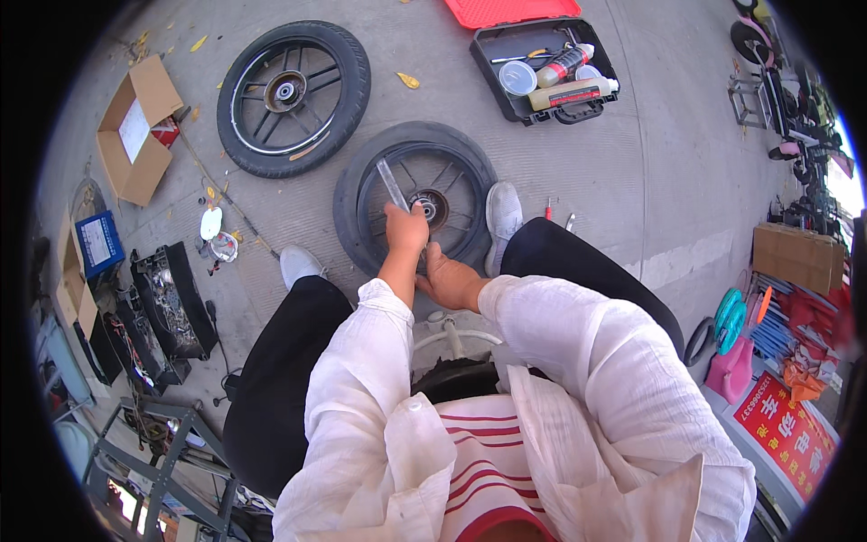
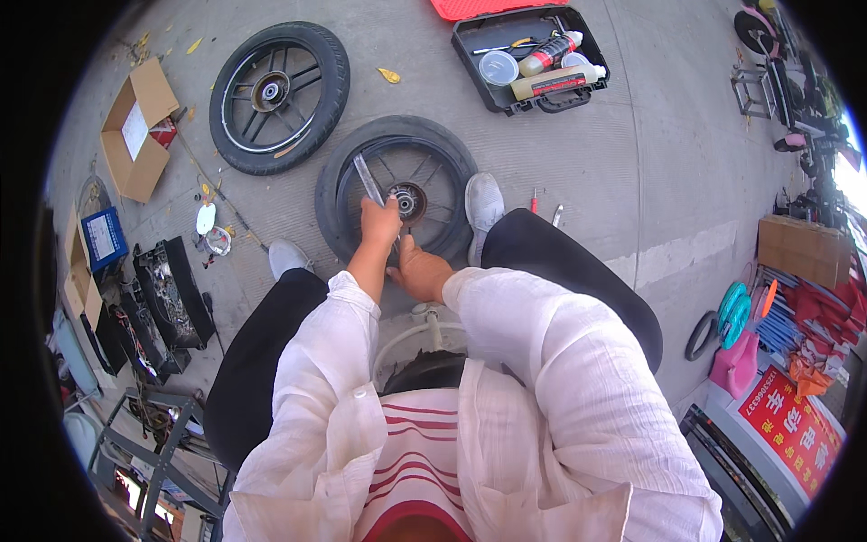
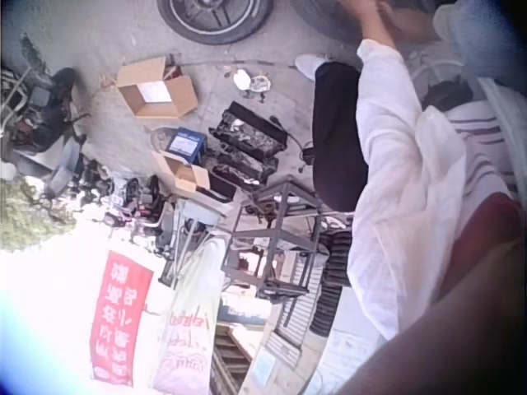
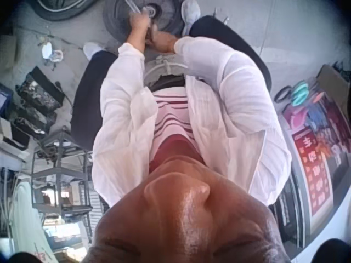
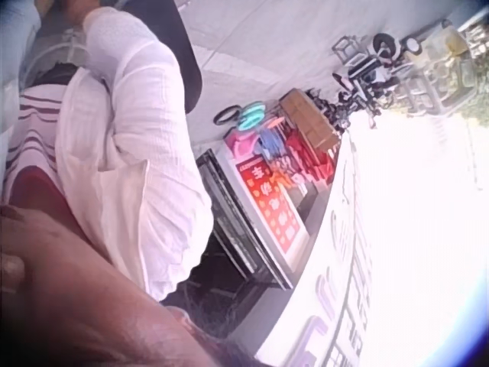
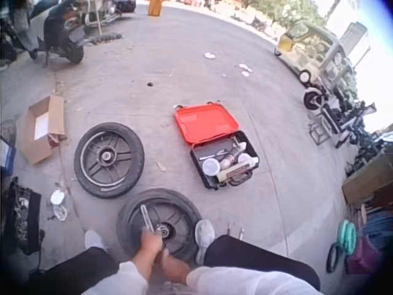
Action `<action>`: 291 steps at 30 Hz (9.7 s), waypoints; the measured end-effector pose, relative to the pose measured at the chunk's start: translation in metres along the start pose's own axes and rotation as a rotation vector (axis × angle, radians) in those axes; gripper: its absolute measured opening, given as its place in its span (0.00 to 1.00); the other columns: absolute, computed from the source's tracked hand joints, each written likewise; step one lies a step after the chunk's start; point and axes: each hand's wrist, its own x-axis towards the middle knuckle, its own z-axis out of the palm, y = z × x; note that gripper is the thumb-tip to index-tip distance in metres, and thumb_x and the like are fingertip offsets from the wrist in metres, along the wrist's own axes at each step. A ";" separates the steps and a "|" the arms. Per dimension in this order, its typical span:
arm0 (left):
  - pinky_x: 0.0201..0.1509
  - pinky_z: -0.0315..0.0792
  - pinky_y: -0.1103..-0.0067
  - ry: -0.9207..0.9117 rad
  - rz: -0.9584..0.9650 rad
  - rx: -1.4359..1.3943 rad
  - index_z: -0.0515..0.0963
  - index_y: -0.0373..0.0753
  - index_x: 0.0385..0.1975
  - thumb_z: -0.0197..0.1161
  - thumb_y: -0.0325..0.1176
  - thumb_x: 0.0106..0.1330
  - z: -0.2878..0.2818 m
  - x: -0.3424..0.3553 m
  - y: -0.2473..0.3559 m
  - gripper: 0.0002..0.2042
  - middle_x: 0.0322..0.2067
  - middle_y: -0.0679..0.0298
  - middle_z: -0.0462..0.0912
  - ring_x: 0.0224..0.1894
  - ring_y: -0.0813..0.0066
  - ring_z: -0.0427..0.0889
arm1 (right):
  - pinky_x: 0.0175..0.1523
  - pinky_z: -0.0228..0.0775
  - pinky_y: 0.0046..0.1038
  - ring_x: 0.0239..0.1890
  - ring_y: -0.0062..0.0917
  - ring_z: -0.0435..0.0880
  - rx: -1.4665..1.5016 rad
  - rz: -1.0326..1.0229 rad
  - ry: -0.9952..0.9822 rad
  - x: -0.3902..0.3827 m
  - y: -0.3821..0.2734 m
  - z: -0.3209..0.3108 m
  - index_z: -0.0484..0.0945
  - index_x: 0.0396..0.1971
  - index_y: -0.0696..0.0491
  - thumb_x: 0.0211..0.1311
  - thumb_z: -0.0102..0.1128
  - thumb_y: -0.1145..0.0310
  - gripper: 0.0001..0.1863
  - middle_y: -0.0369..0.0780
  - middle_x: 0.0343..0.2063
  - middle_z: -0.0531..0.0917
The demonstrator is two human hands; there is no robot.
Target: The person sits on the ground and uses tire levers to pry a tire off a scooter wheel rim. They work around the circumference of the wheel, lifting the tire bead over the rim edge until the tire is fully detached from the rim.
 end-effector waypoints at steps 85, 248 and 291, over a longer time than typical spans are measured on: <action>0.78 0.42 0.60 -0.508 0.103 0.399 0.48 0.29 0.73 0.60 0.60 0.63 -0.074 0.029 0.110 0.49 0.75 0.40 0.43 0.78 0.47 0.38 | 0.41 0.78 0.40 0.37 0.41 0.88 -1.056 -0.135 -0.156 0.099 -0.036 -0.306 0.87 0.32 0.55 0.67 0.59 0.54 0.18 0.43 0.30 0.88; 0.70 0.48 0.39 0.599 0.133 0.646 0.53 0.46 0.73 0.65 0.57 0.61 0.028 0.078 0.000 0.44 0.72 0.47 0.52 0.75 0.42 0.48 | 0.34 0.74 0.51 0.28 0.53 0.84 0.054 0.297 0.424 0.008 0.040 -0.034 0.63 0.40 0.56 0.72 0.51 0.56 0.17 0.54 0.25 0.83; 0.70 0.43 0.38 0.511 0.074 0.638 0.50 0.48 0.74 0.65 0.56 0.59 0.028 0.082 0.004 0.46 0.73 0.48 0.49 0.76 0.42 0.44 | 0.39 0.75 0.38 0.35 0.38 0.86 -1.056 0.079 -0.191 0.160 0.074 -0.383 0.88 0.32 0.49 0.60 0.61 0.38 0.27 0.40 0.28 0.87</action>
